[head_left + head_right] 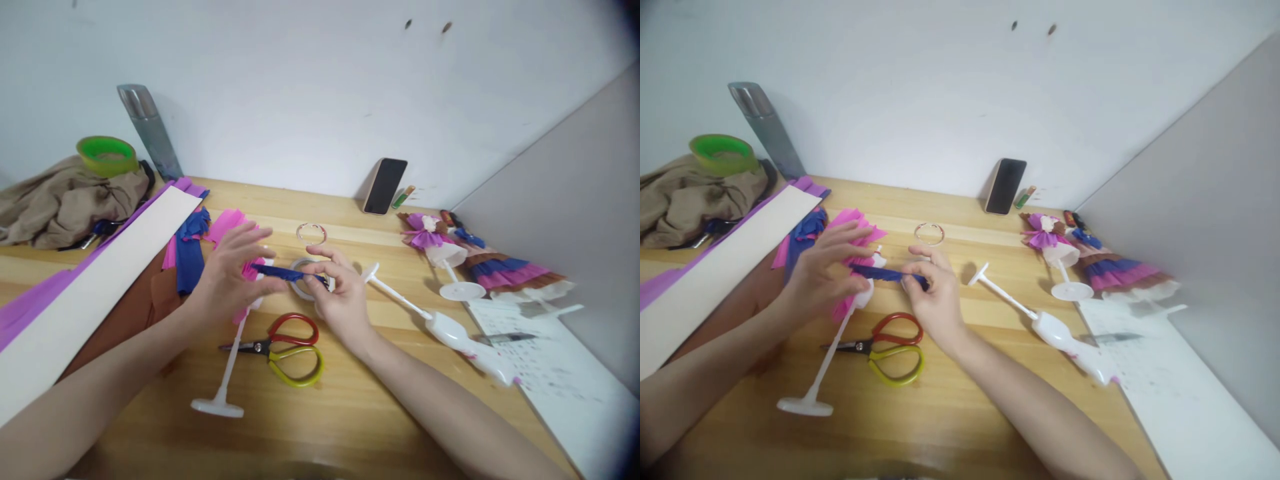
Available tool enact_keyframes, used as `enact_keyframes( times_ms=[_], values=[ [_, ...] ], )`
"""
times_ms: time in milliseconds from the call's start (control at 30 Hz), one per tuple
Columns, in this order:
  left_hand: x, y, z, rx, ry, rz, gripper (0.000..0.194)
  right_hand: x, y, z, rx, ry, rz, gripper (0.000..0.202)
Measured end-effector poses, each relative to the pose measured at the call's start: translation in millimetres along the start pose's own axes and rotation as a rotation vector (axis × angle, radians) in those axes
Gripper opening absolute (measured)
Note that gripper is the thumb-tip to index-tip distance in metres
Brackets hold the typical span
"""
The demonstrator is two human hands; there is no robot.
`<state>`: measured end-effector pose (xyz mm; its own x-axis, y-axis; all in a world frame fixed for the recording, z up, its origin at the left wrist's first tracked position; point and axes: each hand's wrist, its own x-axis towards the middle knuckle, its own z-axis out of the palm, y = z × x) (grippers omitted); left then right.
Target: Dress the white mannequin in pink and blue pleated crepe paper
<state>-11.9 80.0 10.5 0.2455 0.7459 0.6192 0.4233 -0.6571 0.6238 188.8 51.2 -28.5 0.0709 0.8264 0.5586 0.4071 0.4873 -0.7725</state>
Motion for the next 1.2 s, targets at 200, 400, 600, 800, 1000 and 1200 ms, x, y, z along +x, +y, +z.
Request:
enact_keyframes(
  times_ms=[200, 400, 600, 800, 1000, 1200],
  values=[
    [6.8, 0.3, -9.9, -0.290, 0.207, -0.442, 0.036, 7.4, 11.7, 0.5, 0.178, 0.065, 0.193, 0.006],
    [-4.7, 6.5, 9.3, -0.609, -0.139, -0.699, 0.033, 6.2, -5.5, -4.9, 0.097, 0.086, 0.054, 0.009],
    [-13.8, 19.5, 22.4, -0.795, -0.321, -0.843, 0.025, 1.0, -17.3, 0.6, 0.404, 0.020, 0.384, 0.001],
    [-12.7, 24.7, 21.7, -0.807, -0.251, -0.855, 0.020, 0.9, -22.4, 1.9, 0.901, -0.135, 0.833, 0.007],
    [-10.5, 31.1, 16.5, -0.777, -0.048, -0.817, 0.021, 3.3, -10.7, 1.2, 1.067, -0.217, 1.047, 0.013],
    [-15.9, 35.2, 23.6, -0.819, -0.059, -0.858, 0.017, -2.7, -16.9, 7.0, 0.944, -0.064, 0.820, 0.010]
  ],
)
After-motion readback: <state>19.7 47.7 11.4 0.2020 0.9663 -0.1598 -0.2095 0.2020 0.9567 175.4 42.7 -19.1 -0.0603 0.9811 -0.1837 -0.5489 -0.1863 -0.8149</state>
